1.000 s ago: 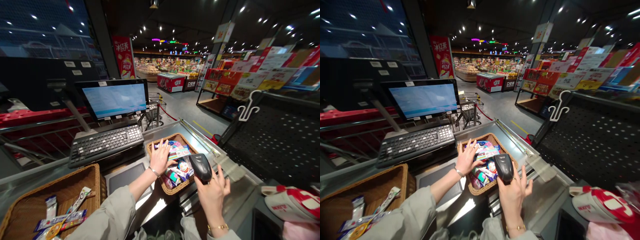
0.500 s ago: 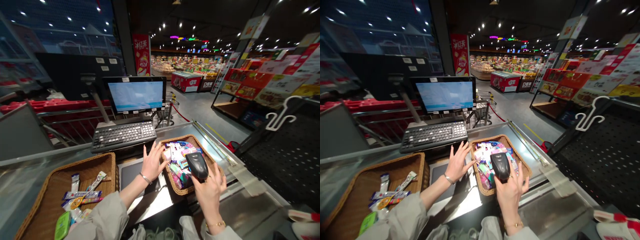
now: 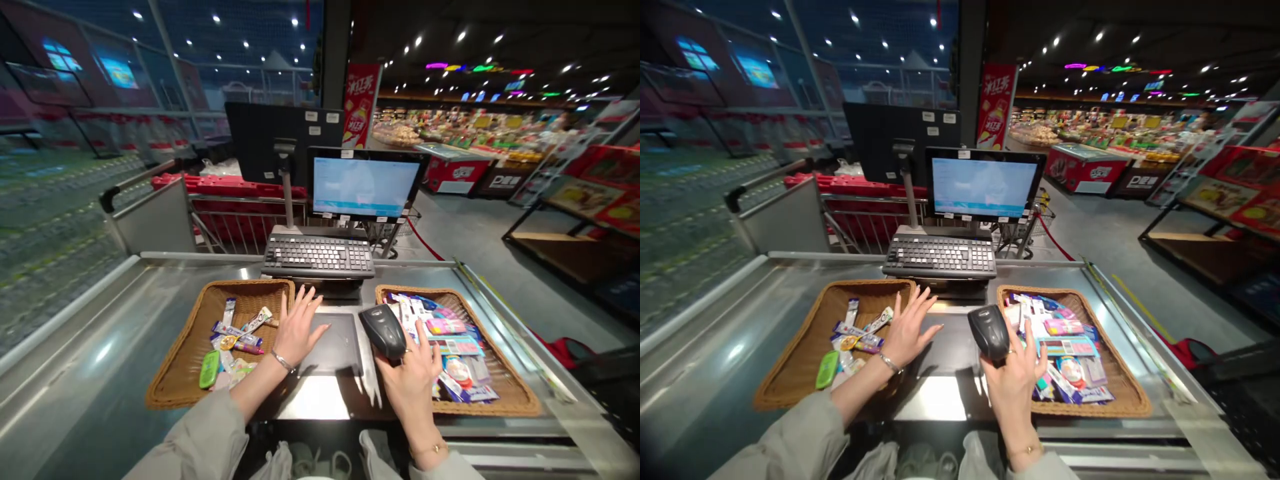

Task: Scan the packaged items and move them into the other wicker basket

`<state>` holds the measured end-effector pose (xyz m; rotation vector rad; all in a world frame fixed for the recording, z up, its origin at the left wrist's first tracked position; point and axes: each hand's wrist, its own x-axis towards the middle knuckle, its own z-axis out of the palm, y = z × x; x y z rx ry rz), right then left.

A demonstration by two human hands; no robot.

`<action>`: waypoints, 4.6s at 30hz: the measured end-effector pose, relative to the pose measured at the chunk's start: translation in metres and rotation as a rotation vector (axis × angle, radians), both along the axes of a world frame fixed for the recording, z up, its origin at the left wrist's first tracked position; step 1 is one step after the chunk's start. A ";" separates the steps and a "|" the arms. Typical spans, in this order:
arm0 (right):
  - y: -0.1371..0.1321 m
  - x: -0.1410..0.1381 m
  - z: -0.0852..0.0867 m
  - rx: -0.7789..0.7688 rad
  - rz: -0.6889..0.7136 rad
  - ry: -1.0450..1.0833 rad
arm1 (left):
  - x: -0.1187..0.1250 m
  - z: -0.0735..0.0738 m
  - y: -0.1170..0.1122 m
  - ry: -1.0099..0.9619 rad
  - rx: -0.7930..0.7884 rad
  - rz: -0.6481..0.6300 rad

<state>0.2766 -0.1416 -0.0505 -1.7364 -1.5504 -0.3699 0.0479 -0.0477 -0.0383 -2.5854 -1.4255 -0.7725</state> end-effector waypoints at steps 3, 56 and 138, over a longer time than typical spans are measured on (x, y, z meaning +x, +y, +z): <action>0.008 -0.019 0.000 -0.015 0.092 -0.017 | -0.033 -0.007 -0.007 0.012 -0.018 0.079; 0.041 -0.124 -0.032 -0.313 0.466 -0.137 | -0.227 -0.113 0.031 0.413 -0.399 0.242; 0.030 -0.082 -0.002 -0.175 0.351 -0.122 | -0.120 0.007 0.008 -0.106 0.332 -0.066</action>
